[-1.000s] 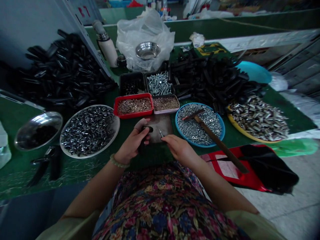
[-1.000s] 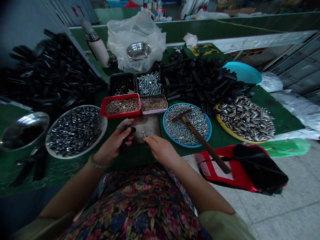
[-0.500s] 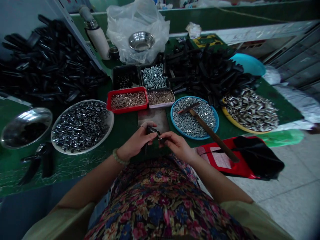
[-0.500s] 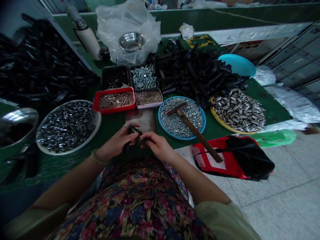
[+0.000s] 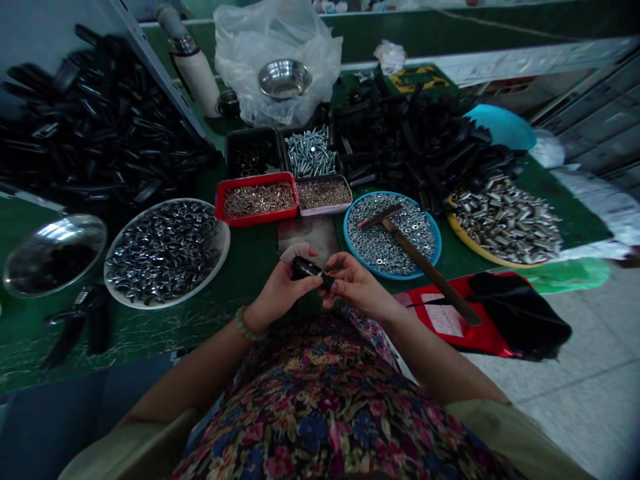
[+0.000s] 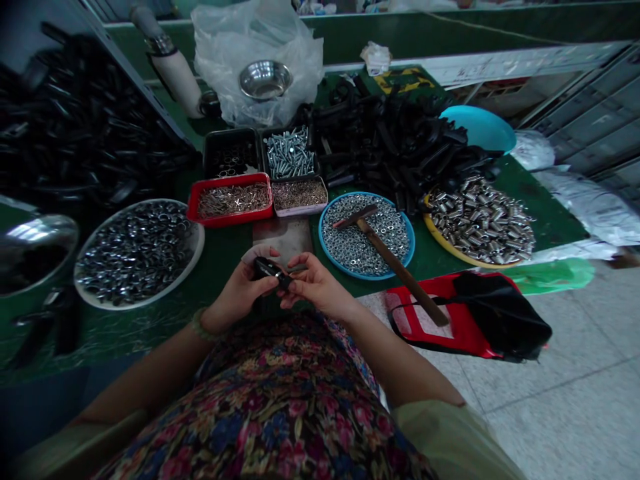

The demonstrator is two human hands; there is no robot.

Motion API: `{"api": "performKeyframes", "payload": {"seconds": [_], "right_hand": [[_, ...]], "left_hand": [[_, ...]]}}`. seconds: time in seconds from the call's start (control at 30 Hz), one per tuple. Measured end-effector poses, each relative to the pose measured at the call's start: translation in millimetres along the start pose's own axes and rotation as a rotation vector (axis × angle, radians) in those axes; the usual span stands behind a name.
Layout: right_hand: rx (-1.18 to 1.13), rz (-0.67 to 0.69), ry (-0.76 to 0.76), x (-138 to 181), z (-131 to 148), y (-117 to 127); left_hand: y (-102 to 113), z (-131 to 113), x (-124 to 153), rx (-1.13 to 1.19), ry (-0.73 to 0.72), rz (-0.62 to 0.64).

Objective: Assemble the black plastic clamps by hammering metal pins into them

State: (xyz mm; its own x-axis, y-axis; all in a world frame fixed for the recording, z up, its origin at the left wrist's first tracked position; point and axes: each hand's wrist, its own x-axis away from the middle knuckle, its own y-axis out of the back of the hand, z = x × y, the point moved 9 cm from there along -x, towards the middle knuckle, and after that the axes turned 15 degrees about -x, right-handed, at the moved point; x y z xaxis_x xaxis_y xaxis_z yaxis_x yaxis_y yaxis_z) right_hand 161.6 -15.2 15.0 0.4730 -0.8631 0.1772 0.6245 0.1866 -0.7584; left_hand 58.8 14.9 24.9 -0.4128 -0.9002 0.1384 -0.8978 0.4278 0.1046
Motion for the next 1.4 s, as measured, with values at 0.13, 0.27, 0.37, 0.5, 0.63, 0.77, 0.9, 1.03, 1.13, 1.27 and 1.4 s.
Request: {"api": "performKeyframes", "payload": {"seconds": [0.13, 0.27, 0.37, 0.5, 0.63, 0.77, 0.9, 1.03, 1.13, 1.27, 1.4], "right_hand": [[-0.035, -0.02, -0.024, -6, -8, -6], [-0.015, -0.077, -0.005, -13, -18, -10], [0.109, -0.132, 0.047, -20, -10, -10], [0.554, 0.036, -0.018, -58, 24, -24], [1.507, -0.014, 0.323, -142, 90, -42], [2.11, 0.014, 0.218, -224, 76, -46], [2.168, 0.037, 0.201, -243, 63, -42], [2.194, 0.058, 0.215, -236, 63, -39], [2.161, 0.049, 0.264, -235, 66, -43], [1.932, -0.034, 0.316, -219, 80, -41], [1.604, -0.014, 0.305, -164, 87, -24]], "left_hand": [[8, 0, 0, 0.016, -0.025, -0.042], [9, -3, 3, 0.015, -0.044, 0.018], [16, -4, 2, -0.058, -0.05, 0.066], [49, -7, -8, -0.341, -0.07, -0.001], [44, -15, -32, -0.874, -0.26, 0.048], [4, -4, -50, -1.271, -0.497, 0.129], [-2, 2, -45, -1.341, -0.563, 0.026], [13, 2, -37, -1.26, -0.438, -0.089], [17, 7, -40, -1.185, -0.345, -0.123], [19, 15, -47, -1.119, -0.274, -0.148], [21, 19, -48, -1.085, -0.251, -0.172]]}}
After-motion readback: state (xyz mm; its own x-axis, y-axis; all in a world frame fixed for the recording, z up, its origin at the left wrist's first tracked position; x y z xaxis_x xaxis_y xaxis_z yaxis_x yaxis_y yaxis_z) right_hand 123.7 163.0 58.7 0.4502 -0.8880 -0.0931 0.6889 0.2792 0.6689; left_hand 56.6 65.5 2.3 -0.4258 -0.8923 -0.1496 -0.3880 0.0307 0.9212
